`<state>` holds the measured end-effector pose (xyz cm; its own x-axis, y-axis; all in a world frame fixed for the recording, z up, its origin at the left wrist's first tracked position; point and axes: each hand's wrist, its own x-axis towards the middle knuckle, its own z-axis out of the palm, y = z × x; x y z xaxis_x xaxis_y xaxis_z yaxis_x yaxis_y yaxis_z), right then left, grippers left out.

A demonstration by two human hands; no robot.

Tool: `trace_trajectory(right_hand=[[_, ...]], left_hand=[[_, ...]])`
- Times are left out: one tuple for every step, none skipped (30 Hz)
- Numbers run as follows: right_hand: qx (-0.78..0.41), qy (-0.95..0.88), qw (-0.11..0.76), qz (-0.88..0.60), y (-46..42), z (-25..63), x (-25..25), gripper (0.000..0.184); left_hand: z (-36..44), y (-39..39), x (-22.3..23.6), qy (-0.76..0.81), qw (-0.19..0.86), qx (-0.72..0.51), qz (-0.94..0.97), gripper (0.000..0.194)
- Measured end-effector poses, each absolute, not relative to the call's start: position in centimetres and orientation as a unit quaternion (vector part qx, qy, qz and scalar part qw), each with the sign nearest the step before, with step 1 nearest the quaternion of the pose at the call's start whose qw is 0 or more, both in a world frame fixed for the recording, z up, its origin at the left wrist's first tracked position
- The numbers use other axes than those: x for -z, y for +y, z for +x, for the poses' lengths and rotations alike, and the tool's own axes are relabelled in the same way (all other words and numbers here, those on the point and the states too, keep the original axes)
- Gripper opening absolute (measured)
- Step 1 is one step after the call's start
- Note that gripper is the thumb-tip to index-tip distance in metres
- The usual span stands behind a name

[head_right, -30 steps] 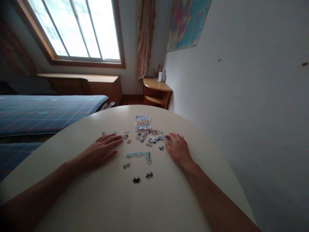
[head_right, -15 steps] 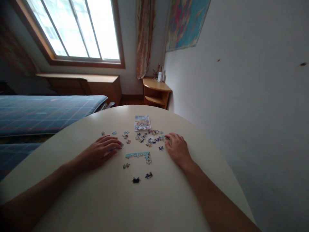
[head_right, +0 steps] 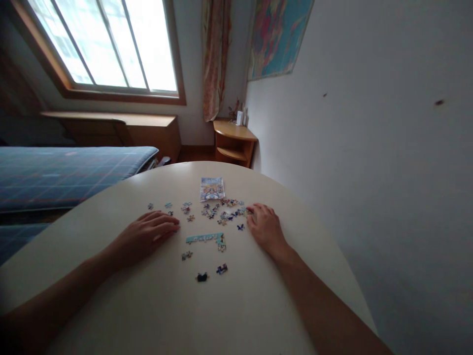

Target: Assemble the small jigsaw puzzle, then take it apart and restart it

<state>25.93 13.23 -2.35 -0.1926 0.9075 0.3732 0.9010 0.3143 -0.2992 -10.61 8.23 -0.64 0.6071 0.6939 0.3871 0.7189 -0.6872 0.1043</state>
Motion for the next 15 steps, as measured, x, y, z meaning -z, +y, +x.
trace_trajectory(right_hand=[[-0.006,-0.772,0.247,-0.586,13.22,25.93,2.37,0.031],[-0.005,-0.772,0.247,-0.586,13.21,25.91,2.38,0.031],[-0.005,-0.771,0.247,-0.587,13.2,25.89,2.37,0.031],[-0.005,-0.771,0.246,-0.587,13.18,25.87,2.35,0.031],[-0.006,-0.771,0.246,-0.587,13.15,25.83,2.32,0.031],[-0.008,-0.771,0.246,-0.588,13.13,25.81,2.27,0.031],[-0.01,-0.77,0.246,-0.589,13.11,25.78,2.23,0.031],[-0.012,-0.769,0.246,-0.59,13.09,25.76,2.2,0.031],[-0.013,-0.768,0.246,-0.591,13.07,25.75,2.16,0.032],[-0.014,-0.768,0.246,-0.592,13.06,25.75,2.14,0.032],[-0.013,-0.768,0.246,-0.591,13.04,25.74,2.12,0.032],[-0.013,-0.77,0.246,-0.589,13.03,25.74,2.1,0.031],[-0.013,-0.771,0.245,-0.588,13.02,25.73,2.08,0.031],[-0.014,-0.771,0.244,-0.588,13.01,25.72,2.06,0.031],[-0.015,-0.77,0.243,-0.59,12.99,25.69,2.04,0.031]], left_hand=[[-10.65,8.24,0.72,-0.396,0.035,0.201,-0.895,0.025],[-10.67,8.24,0.77,-0.398,0.039,0.199,-0.895,0.025],[-10.67,8.23,0.79,-0.4,0.042,0.197,-0.894,0.024],[-10.67,8.22,0.78,-0.401,0.045,0.196,-0.894,0.024],[-10.65,8.21,0.76,-0.402,0.048,0.195,-0.893,0.023],[-10.63,8.19,0.73,-0.402,0.051,0.194,-0.893,0.023],[-10.62,8.18,0.71,-0.402,0.053,0.193,-0.893,0.023],[-10.61,8.17,0.69,-0.402,0.055,0.193,-0.893,0.022],[-10.62,8.17,0.7,-0.404,0.057,0.193,-0.892,0.022],[-10.63,8.17,0.72,-0.407,0.058,0.194,-0.891,0.022],[-10.66,8.17,0.75,-0.41,0.058,0.195,-0.889,0.022],[-10.69,8.17,0.79,-0.414,0.057,0.197,-0.887,0.022],[-10.72,8.18,0.84,-0.417,0.057,0.197,-0.885,0.023],[-10.74,8.18,0.88,-0.42,0.058,0.197,-0.884,0.023],[-10.73,8.19,0.91,-0.421,0.059,0.196,-0.884,0.024]])
